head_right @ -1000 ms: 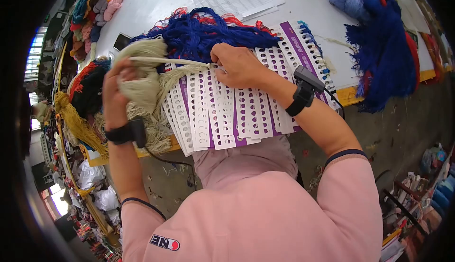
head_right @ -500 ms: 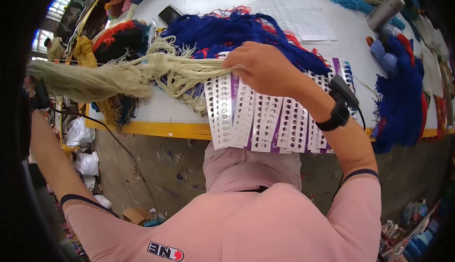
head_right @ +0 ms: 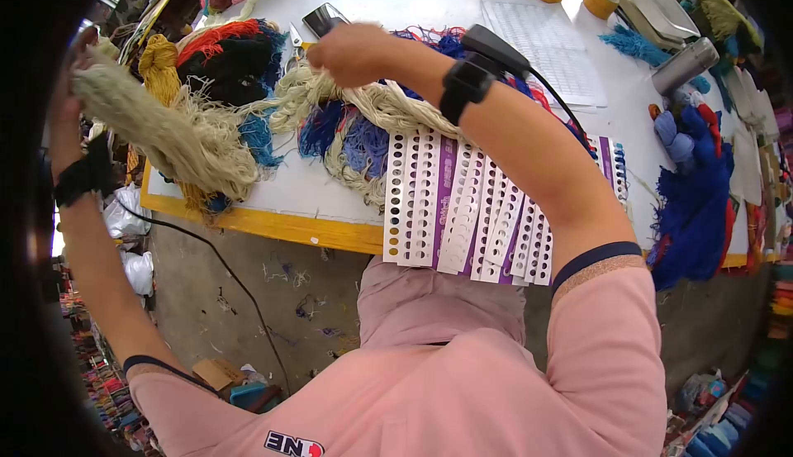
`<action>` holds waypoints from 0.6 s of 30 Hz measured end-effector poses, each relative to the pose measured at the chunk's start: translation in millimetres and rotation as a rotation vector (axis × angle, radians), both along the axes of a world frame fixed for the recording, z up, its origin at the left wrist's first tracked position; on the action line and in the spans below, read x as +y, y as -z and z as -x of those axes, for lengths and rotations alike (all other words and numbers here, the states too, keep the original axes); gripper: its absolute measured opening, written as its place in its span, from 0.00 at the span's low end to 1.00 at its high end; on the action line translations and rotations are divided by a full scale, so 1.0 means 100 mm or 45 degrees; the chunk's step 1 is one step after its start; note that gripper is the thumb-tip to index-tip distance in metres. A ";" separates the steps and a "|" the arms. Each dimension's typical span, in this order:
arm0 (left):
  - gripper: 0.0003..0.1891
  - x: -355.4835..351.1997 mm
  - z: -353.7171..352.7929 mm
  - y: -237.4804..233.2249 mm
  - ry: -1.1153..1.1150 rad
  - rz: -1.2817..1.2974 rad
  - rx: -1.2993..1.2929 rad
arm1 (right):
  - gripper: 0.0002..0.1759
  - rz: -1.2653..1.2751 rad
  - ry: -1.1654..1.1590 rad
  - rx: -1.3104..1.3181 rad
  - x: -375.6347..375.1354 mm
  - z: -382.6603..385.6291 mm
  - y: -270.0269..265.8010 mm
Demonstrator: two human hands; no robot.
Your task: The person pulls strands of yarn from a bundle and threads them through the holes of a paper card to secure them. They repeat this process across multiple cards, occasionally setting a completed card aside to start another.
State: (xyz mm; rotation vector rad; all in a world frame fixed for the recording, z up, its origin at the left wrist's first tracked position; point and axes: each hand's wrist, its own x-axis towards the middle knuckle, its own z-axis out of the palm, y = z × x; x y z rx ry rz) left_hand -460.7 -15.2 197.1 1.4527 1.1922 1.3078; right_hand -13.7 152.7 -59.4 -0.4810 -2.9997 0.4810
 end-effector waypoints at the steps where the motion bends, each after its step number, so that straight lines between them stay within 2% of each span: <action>1: 0.17 0.07 -0.33 0.38 -0.625 -0.155 0.260 | 0.27 -0.026 -0.112 -0.069 0.07 0.11 0.07; 3: 0.20 0.21 -1.30 0.87 -0.924 -0.097 -0.437 | 0.26 -0.070 -0.304 -0.195 0.25 0.26 0.23; 4: 0.17 0.16 -1.77 1.14 -0.809 -0.111 -0.431 | 0.25 -0.146 0.108 -0.087 0.27 0.24 0.06; 5: 0.15 0.11 -2.03 1.46 -0.692 -0.124 -0.428 | 0.24 -0.472 0.297 0.252 0.42 0.14 -0.01; 6: 0.14 0.04 -2.25 1.73 -0.547 0.067 -0.331 | 0.22 -0.464 0.346 0.397 0.57 0.01 -0.18; 7: 0.12 -0.04 -2.46 2.01 -0.390 0.244 -0.207 | 0.19 -0.387 0.229 0.645 1.00 -0.05 0.01; 8: 0.12 -0.11 -2.90 2.25 -0.553 0.392 -0.077 | 0.15 -0.328 0.148 0.649 0.86 -0.35 -0.10; 9: 0.13 -0.16 -3.17 2.47 -0.492 0.533 0.229 | 0.15 -0.134 0.186 0.547 0.45 -0.71 -0.29; 10: 0.13 -0.17 -3.43 2.70 -0.439 0.604 0.200 | 0.15 -0.081 0.140 0.530 0.02 -1.04 -0.28; 11: 0.14 -0.14 -3.65 2.91 -0.386 0.674 0.175 | 0.16 0.111 0.068 0.463 -0.30 -1.29 -0.05; 12: 0.12 -0.09 -3.81 3.03 -0.240 0.723 0.165 | 0.20 0.072 -0.016 0.327 -0.68 -1.55 0.09; 13: 0.12 -0.05 -3.94 3.14 -0.093 0.776 0.163 | 0.28 0.366 -0.004 0.217 -1.17 -1.74 0.07; 15: 0.13 -0.02 -4.25 3.48 -0.190 0.472 -0.121 | 0.36 -0.005 -0.082 0.259 -1.79 -2.06 0.28; 16: 0.14 -0.05 -4.35 3.52 -0.234 0.321 -0.260 | 0.34 -0.037 -0.050 0.218 -1.89 -2.14 0.35; 18: 0.17 -0.07 -4.40 3.48 -0.208 0.438 -0.318 | 0.32 -0.115 0.023 0.137 -2.02 -2.30 0.46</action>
